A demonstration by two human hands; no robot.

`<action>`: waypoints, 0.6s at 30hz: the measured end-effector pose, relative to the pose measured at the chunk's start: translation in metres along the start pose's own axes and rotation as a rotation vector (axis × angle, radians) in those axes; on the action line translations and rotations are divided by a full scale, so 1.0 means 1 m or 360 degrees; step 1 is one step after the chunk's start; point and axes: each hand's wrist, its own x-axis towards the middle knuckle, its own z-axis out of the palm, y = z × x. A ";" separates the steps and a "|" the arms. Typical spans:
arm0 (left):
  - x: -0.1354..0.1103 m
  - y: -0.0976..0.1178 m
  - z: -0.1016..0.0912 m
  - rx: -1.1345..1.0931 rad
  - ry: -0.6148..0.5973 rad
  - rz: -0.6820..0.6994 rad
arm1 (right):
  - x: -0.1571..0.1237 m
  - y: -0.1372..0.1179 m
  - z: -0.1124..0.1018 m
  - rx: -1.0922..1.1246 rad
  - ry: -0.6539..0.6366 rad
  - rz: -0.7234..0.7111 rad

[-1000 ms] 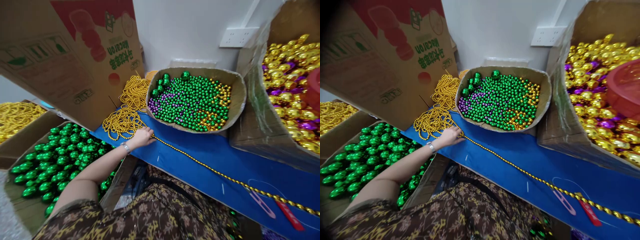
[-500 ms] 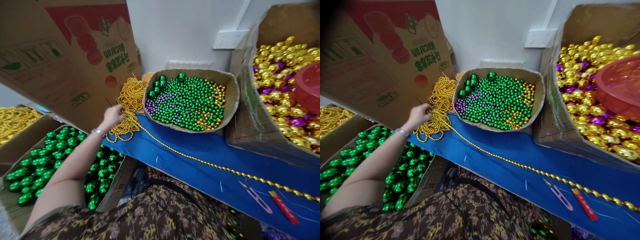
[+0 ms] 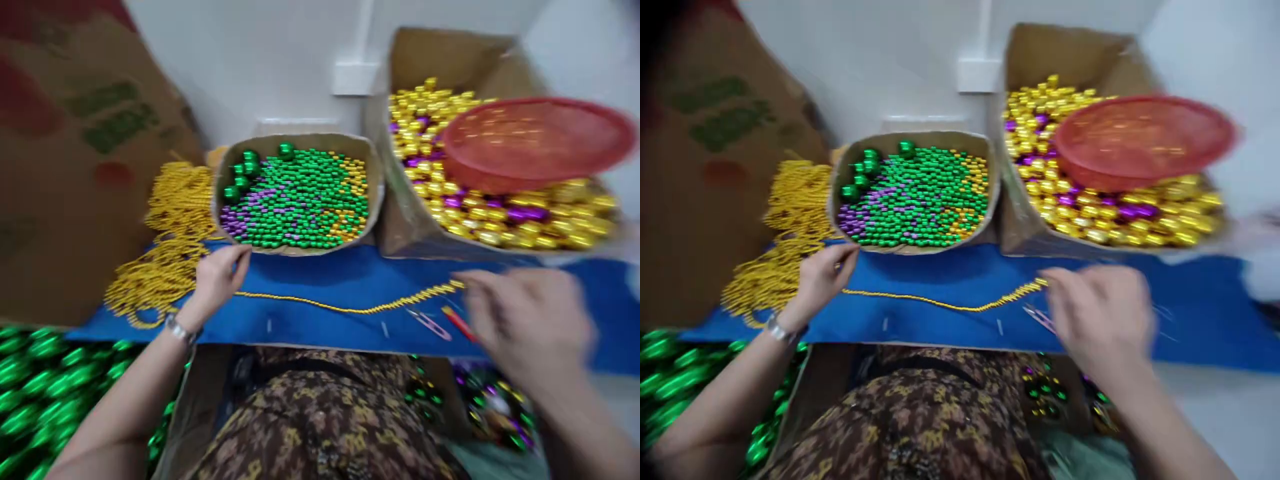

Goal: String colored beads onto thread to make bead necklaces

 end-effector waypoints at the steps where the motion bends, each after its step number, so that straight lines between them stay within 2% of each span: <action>1: -0.003 0.026 0.018 -0.0226 0.0052 0.0176 | 0.006 -0.006 0.002 -0.0122 0.0032 -0.0144; 3: -0.007 0.077 0.049 -0.0706 -0.0046 0.0411 | 0.020 -0.016 0.005 -0.0123 0.0014 -0.0352; 5: -0.009 0.121 0.073 -0.1054 -0.0314 0.0539 | 0.034 -0.022 0.005 -0.0089 0.0001 -0.0426; 7: -0.007 0.150 0.092 -0.1251 -0.0647 0.0617 | 0.043 -0.025 0.002 -0.0052 -0.0021 -0.0436; 8: -0.006 0.159 0.099 -0.1313 -0.0813 0.0599 | 0.045 -0.024 0.000 -0.0043 -0.0032 -0.0426; 10: -0.004 0.163 0.110 -0.1387 -0.1097 0.0483 | 0.045 -0.016 -0.002 -0.0044 -0.0061 -0.0382; 12: -0.005 0.155 0.113 -0.1412 -0.1267 0.0352 | 0.040 -0.002 0.000 -0.0053 -0.0146 -0.0319; 18: -0.006 0.107 0.096 -0.1398 -0.1341 0.0121 | 0.023 0.035 0.008 0.0198 -0.0505 -0.0149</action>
